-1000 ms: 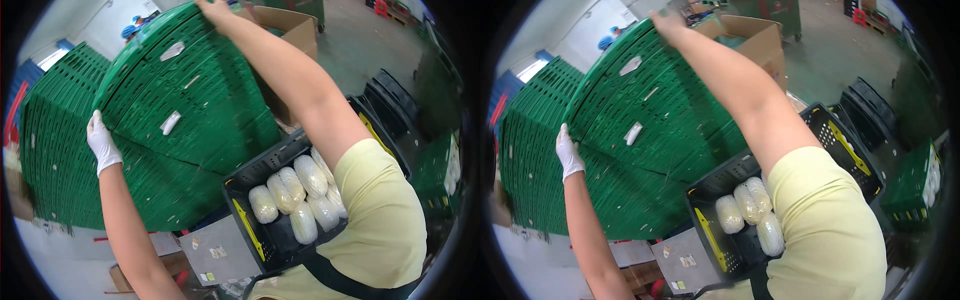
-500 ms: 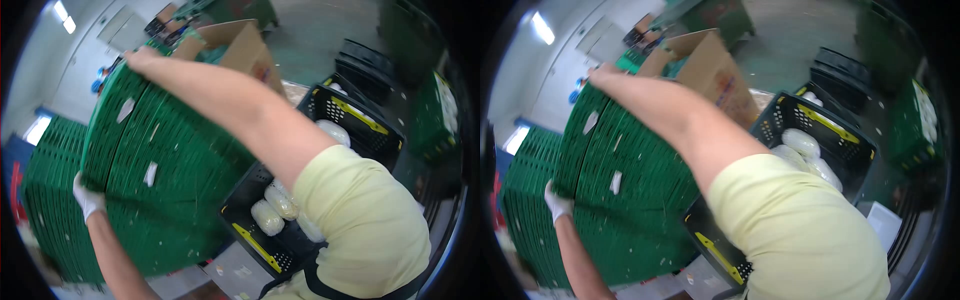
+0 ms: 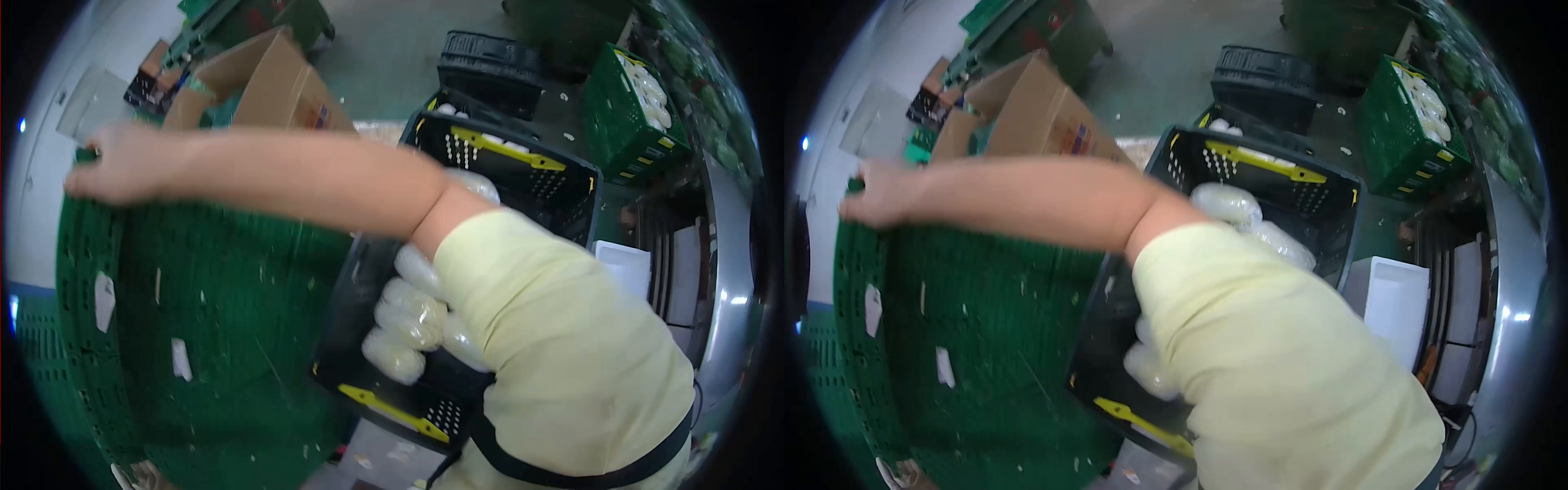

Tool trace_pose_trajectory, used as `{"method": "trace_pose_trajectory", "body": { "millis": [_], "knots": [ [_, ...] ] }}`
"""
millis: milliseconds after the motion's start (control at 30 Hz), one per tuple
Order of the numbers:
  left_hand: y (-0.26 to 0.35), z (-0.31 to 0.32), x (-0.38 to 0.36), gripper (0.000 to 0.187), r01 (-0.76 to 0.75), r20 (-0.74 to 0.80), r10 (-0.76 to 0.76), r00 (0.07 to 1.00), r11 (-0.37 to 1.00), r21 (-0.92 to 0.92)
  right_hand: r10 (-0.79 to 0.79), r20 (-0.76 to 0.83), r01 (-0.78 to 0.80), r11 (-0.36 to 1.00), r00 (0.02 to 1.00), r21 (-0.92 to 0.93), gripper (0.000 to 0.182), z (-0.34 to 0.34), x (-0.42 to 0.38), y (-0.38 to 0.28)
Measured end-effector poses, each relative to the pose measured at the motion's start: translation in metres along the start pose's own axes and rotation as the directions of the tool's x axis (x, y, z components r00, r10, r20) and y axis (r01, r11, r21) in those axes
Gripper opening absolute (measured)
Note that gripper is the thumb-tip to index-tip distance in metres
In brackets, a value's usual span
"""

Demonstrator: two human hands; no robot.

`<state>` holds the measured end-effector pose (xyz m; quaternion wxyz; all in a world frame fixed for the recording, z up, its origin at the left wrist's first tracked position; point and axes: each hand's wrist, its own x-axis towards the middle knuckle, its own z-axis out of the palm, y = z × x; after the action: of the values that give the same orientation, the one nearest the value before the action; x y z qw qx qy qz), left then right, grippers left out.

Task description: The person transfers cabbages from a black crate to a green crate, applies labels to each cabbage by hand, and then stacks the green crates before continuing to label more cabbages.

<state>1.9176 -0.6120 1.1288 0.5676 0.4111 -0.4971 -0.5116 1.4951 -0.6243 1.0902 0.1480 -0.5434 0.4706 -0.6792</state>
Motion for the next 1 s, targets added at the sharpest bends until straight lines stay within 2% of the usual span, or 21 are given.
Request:
{"method": "trace_pose_trajectory", "body": {
  "millis": [33, 67, 100, 133, 167, 200, 233, 300, 333, 400, 467, 500, 567, 600, 667, 733, 800, 867, 900, 967, 1000],
  "knots": [
    [-0.002, -0.015, 0.000, 0.036, -0.072, 0.102, 0.070, 0.992, 0.997, 0.014, 0.028, 0.087, -0.025, 0.999, 0.996, -0.033, 0.062, -0.014, -0.001, 0.000],
    [-0.017, -0.007, -0.011, 0.063, -0.235, -0.167, 0.230, 0.959, 0.972, -0.007, 0.130, 0.131, -0.141, 0.987, 0.983, 0.080, 0.057, -0.021, 0.004, -0.002],
    [-0.017, -0.030, -0.010, 0.092, -0.006, -0.150, -0.018, 0.988, 0.987, -0.158, 0.144, 0.153, -0.145, 0.989, 0.978, -0.007, 0.058, -0.026, 0.010, -0.004],
    [-0.032, 0.007, -0.034, 0.063, -0.159, -0.312, 0.099, 0.945, 0.972, -0.175, 0.154, 0.177, -0.138, 0.986, 0.972, -0.097, 0.059, -0.024, 0.016, -0.008],
    [-0.035, -0.004, -0.043, 0.077, 0.036, -0.173, -0.112, 0.978, 0.919, -0.392, 0.228, 0.172, -0.225, 0.974, 0.958, -0.042, 0.061, -0.016, 0.006, -0.016],
    [-0.034, 0.009, -0.048, 0.083, 0.244, 0.083, -0.246, 0.966, 0.753, -0.611, 0.305, 0.165, -0.309, 0.951, 0.938, 0.004, 0.062, -0.011, 0.007, -0.024],
    [-0.034, 0.022, -0.045, 0.090, 0.347, 0.256, -0.239, 0.937, 0.738, -0.578, 0.317, 0.157, -0.335, 0.936, 0.935, 0.104, 0.061, 0.000, 0.013, -0.025],
    [-0.034, 0.051, -0.041, 0.094, 0.374, 0.346, -0.194, 0.918, 0.716, -0.590, 0.354, 0.136, -0.379, 0.877, 0.925, 0.294, 0.057, 0.015, 0.020, -0.020],
    [-0.034, 0.064, -0.036, 0.095, 0.387, 0.365, -0.191, 0.911, 0.700, -0.601, 0.441, 0.209, -0.488, 0.806, 0.873, 0.335, 0.048, 0.014, 0.031, -0.025],
    [-0.035, 0.076, -0.016, 0.098, 0.414, 0.453, -0.126, 0.883, 0.663, -0.623, 0.570, 0.234, -0.616, 0.724, 0.788, 0.312, 0.043, 0.010, 0.034, -0.043],
    [-0.024, 0.083, -0.008, 0.098, 0.499, 0.438, -0.241, 0.866, 0.479, -0.722, 0.614, 0.261, -0.667, 0.682, 0.745, 0.298, 0.032, 0.010, 0.040, -0.050],
    [-0.022, 0.085, -0.010, 0.096, 0.474, 0.389, -0.270, 0.881, 0.493, -0.730, 0.632, 0.275, -0.689, 0.662, 0.724, 0.294, 0.027, 0.013, 0.038, -0.057],
    [-0.012, 0.083, -0.015, 0.082, 0.463, 0.343, -0.318, 0.884, 0.489, -0.739, 0.542, 0.316, -0.627, 0.681, 0.779, 0.378, 0.035, 0.005, 0.023, -0.063],
    [-0.007, 0.083, -0.023, 0.076, 0.478, 0.371, -0.304, 0.878, 0.501, -0.722, 0.495, 0.337, -0.599, 0.683, 0.801, 0.418, 0.040, -0.002, 0.013, -0.067],
    [-0.003, 0.075, -0.050, 0.070, 0.446, 0.393, -0.228, 0.891, 0.607, -0.658, 0.492, 0.192, -0.528, 0.777, 0.849, 0.342, 0.058, -0.017, -0.015, -0.086],
    [0.003, 0.073, -0.091, 0.066, 0.344, 0.325, -0.159, 0.932, 0.664, -0.664, 0.328, 0.230, -0.381, 0.892, 0.916, 0.245, 0.045, -0.037, -0.064, -0.106],
    [0.003, 0.066, -0.131, 0.066, 0.228, 0.220, -0.109, 0.969, 0.736, -0.638, 0.255, 0.250, -0.333, 0.877, 0.934, 0.346, 0.057, -0.058, -0.118, -0.129],
    [-0.020, 0.047, -0.160, 0.075, 0.192, 0.216, -0.074, 0.974, 0.778, -0.599, 0.262, 0.370, -0.391, 0.857, 0.891, 0.335, 0.073, -0.076, -0.167, -0.146],
    [-0.034, 0.045, -0.174, 0.079, 0.143, 0.166, -0.053, 0.985, 0.792, -0.593, 0.317, 0.395, -0.472, 0.787, 0.862, 0.398, 0.074, -0.081, -0.187, -0.150],
    [-0.040, 0.064, -0.201, 0.085, 0.189, 0.156, -0.110, 0.982, 0.675, -0.713, 0.407, 0.493, -0.633, 0.595, 0.769, 0.495, 0.078, -0.094, -0.201, -0.134],
    [-0.041, 0.077, -0.212, 0.087, 0.187, 0.149, -0.113, 0.982, 0.634, -0.751, 0.382, 0.450, -0.576, 0.679, 0.807, 0.456, 0.083, -0.093, -0.192, -0.113]
  ]
}}
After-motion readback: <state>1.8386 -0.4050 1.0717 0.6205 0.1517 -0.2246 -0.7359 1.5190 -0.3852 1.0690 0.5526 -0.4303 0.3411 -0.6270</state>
